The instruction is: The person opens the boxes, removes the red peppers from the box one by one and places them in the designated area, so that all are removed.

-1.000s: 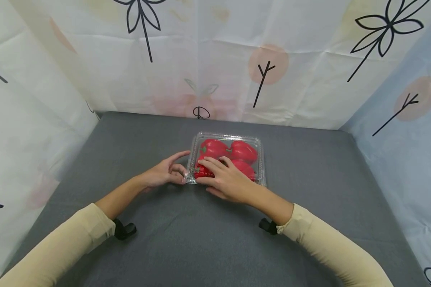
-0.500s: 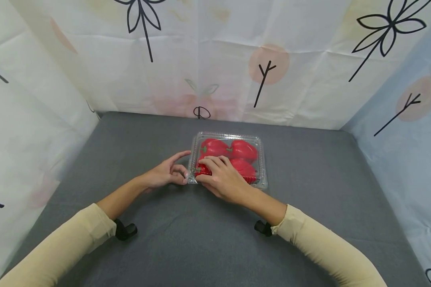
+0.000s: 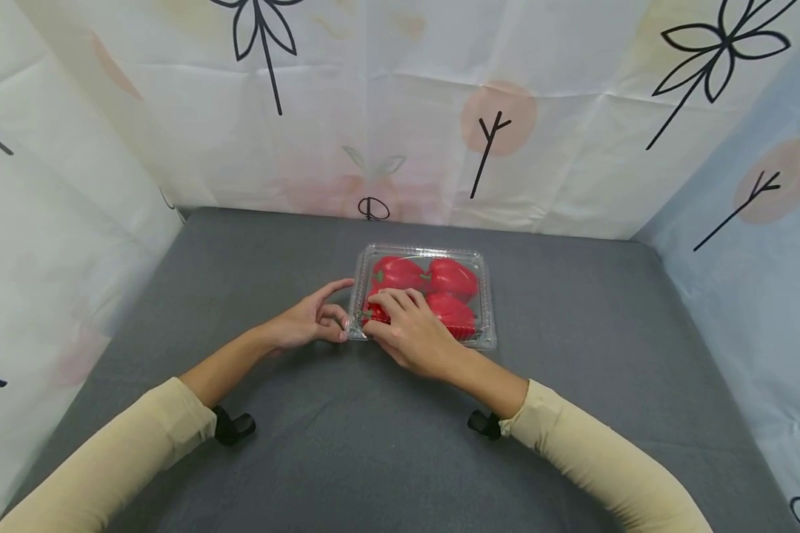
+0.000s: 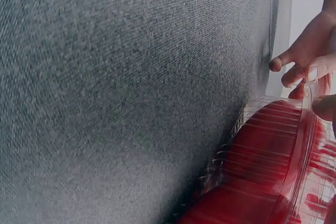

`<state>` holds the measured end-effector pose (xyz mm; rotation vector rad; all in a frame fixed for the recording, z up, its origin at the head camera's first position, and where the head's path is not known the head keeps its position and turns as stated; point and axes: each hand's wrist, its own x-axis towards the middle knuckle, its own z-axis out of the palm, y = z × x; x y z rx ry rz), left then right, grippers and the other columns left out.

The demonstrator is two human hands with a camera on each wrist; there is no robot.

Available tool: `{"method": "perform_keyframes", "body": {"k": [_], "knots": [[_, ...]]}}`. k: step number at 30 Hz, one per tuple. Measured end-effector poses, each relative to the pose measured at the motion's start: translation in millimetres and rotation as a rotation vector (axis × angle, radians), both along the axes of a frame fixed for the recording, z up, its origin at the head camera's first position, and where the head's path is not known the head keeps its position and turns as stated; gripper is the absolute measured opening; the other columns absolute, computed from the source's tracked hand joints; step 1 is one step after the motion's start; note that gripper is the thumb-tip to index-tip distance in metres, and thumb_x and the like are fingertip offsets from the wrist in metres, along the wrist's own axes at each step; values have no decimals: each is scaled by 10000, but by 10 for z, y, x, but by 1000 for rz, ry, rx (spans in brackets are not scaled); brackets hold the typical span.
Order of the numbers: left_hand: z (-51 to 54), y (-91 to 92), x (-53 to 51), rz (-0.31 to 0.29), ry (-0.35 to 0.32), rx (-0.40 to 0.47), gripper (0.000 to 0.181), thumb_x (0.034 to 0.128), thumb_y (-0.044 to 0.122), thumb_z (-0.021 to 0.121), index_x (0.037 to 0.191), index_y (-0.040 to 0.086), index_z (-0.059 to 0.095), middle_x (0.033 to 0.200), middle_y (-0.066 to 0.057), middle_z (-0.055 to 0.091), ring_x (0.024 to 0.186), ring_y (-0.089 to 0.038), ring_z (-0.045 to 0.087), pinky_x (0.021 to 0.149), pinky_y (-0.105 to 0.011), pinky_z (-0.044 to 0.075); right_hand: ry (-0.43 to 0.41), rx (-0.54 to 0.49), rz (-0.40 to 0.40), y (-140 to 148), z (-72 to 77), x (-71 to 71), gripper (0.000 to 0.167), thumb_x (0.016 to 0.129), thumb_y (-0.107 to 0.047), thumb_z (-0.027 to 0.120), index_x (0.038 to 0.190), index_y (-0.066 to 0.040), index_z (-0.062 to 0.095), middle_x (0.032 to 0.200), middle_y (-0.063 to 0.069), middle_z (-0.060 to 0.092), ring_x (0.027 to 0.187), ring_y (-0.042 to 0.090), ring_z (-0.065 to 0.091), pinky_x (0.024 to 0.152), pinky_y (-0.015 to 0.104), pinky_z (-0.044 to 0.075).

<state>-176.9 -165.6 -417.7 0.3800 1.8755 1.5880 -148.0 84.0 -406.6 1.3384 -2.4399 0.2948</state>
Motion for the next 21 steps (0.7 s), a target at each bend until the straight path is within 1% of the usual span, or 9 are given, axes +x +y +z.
{"method": "perform_keyframes", "body": {"k": [4,9,15,21], "knots": [[4,1,6,-2,11,1,914,908,-29,668,1591,166,92,965,-80,619,855,-179,624,833,-294,522,-22,-23,-4,-6,-5,12,264,832,-205,804,1086,-192,730,1282,134,572,1243,300,466,1027,495,374],[8,1,10,-3,15,-2,914,909,-25,670,1590,166,92,970,-81,619,839,-174,620,830,-295,521,-31,-41,-13,-21,-18,33,276,815,-202,819,1074,-171,728,1287,120,569,1261,292,452,1037,492,370],[0,-4,10,-4,17,-6,913,911,-15,673,1590,177,95,981,-84,619,859,-180,619,839,-300,516,-32,-74,-13,-41,-37,58,269,798,-171,832,1044,-132,730,1278,123,569,1269,287,459,1037,545,374],[-6,-8,8,-8,17,-4,907,915,0,677,1590,183,100,986,-85,619,859,-182,614,845,-304,513,-32,-75,-20,-55,-42,70,243,812,-151,815,1035,-113,727,1280,131,562,1275,284,455,1041,570,372]]}}
